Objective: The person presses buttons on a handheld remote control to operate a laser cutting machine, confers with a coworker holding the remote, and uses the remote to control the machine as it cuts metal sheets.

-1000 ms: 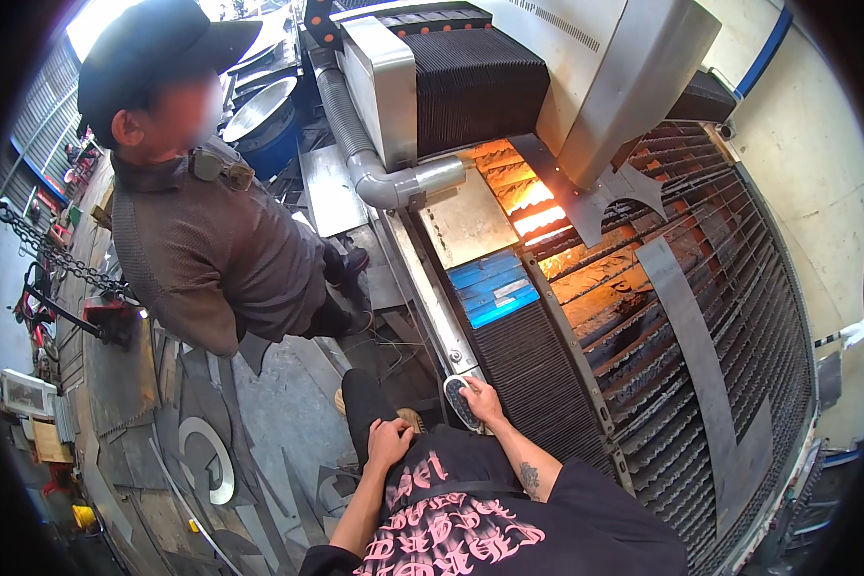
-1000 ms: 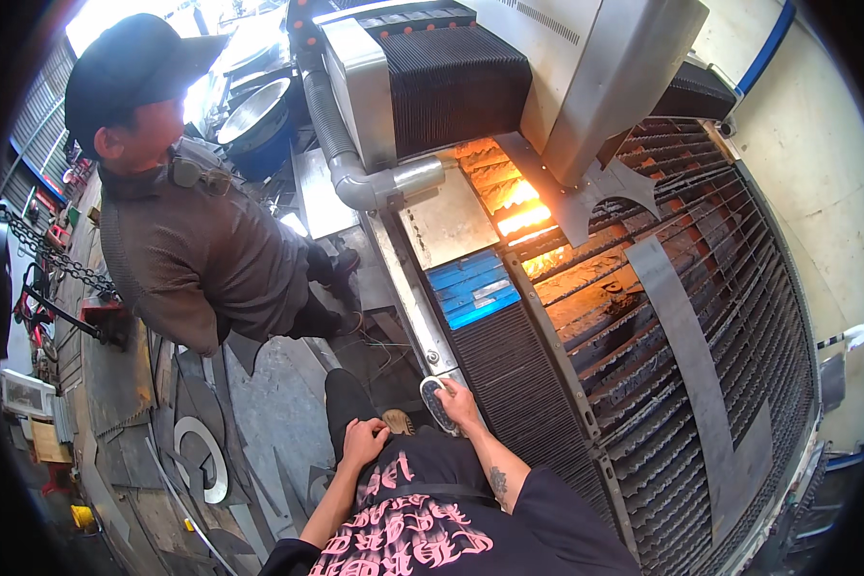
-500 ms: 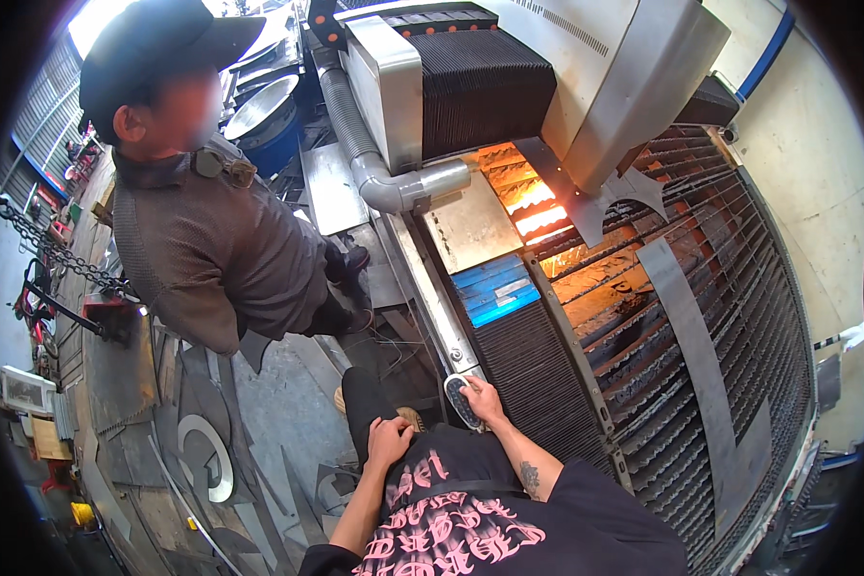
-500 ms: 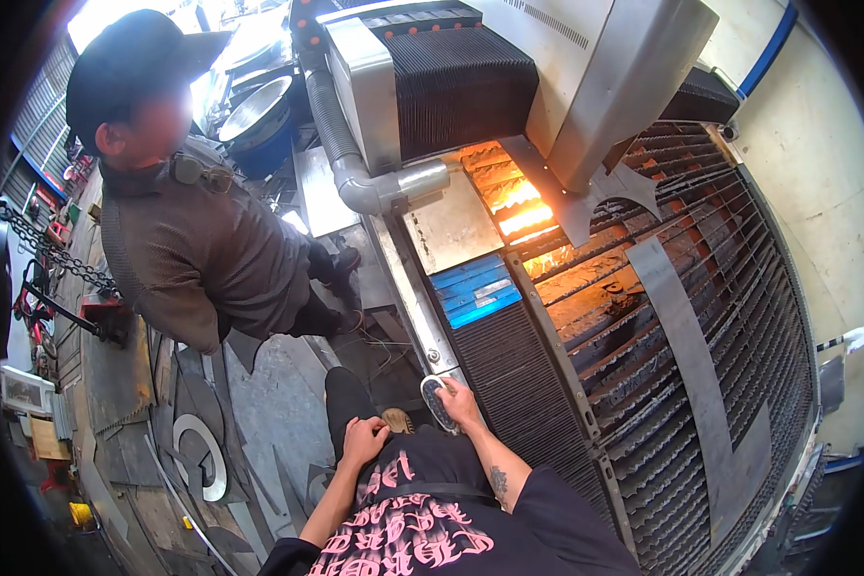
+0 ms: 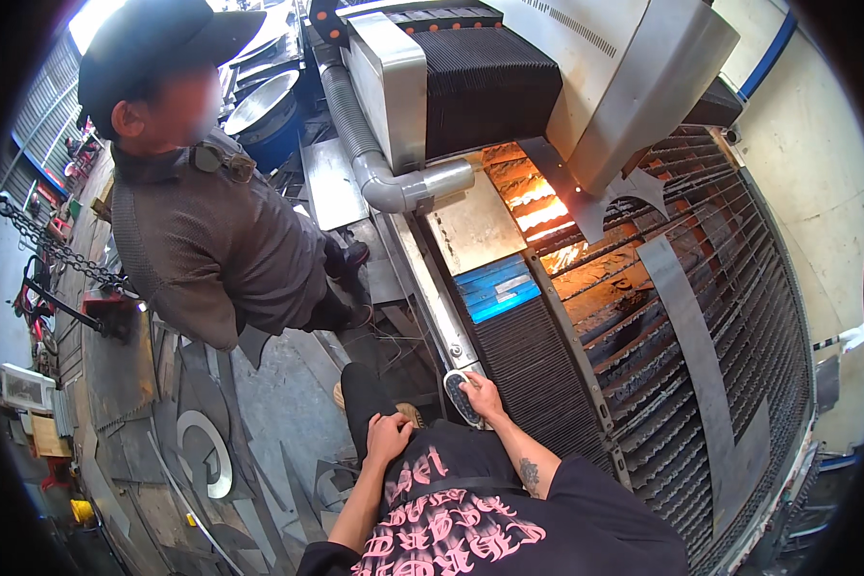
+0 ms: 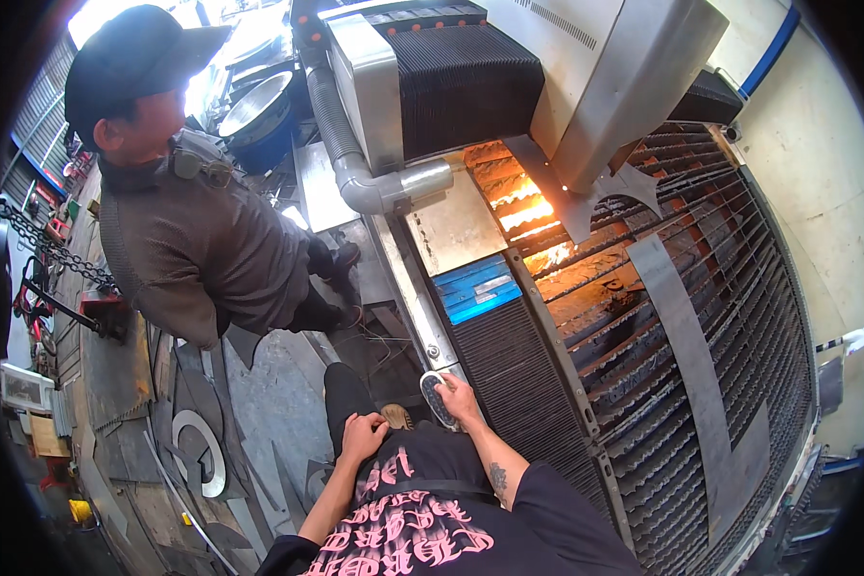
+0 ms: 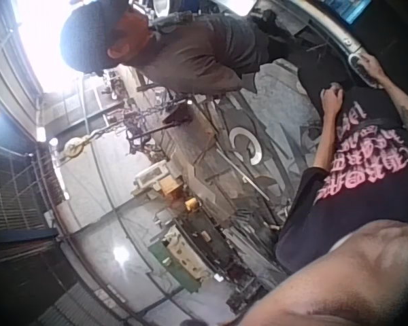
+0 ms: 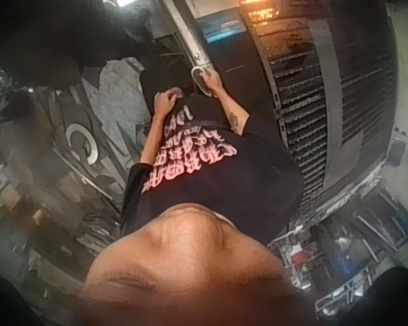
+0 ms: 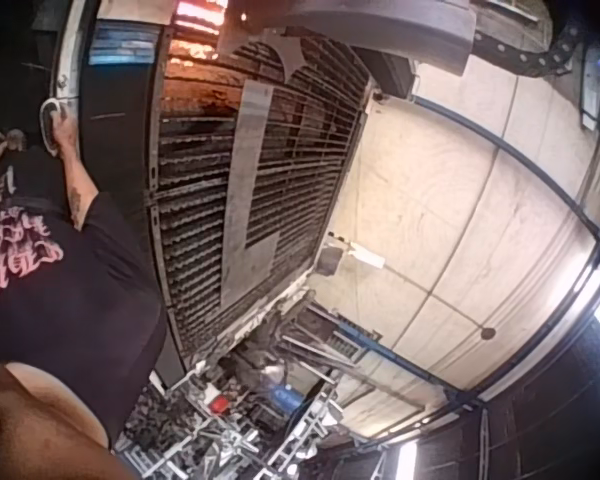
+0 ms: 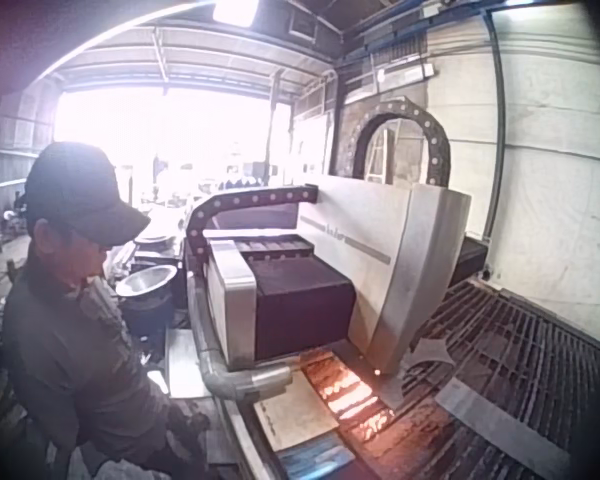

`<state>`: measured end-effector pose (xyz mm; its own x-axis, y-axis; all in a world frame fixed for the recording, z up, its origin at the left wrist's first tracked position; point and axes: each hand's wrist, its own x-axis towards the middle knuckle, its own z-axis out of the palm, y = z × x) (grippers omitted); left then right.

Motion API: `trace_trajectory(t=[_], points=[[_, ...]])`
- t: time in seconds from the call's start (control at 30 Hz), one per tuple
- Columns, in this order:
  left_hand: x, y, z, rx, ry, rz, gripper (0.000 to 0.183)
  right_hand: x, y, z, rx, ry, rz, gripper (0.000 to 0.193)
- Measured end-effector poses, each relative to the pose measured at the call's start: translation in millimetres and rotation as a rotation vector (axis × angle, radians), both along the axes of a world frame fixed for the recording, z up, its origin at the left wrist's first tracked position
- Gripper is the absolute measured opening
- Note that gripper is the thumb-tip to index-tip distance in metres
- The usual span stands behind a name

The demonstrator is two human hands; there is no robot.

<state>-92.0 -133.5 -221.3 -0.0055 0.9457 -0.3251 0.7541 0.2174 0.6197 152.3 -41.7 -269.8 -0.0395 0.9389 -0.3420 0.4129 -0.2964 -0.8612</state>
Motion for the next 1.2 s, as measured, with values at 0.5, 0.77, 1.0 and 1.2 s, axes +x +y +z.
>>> trace_trajectory(t=[0.5,0.77,1.0,1.2], points=[[-1,1,0,0.005,-0.004,-0.002,0.021,-4,2,14,-0.06,-0.002,-0.014,0.04],[-1,0,4,0.01,-0.012,-0.003,0.021,-2,2,6,-0.026,-0.004,-0.012,0.039],[0,0,4,0.015,-0.006,-0.005,0.021,-2,1,12,-0.041,0.008,-0.014,0.04],[-2,0,0,0.021,0.0,-0.006,0.021,-3,2,11,-0.045,0.02,-0.019,0.04]])
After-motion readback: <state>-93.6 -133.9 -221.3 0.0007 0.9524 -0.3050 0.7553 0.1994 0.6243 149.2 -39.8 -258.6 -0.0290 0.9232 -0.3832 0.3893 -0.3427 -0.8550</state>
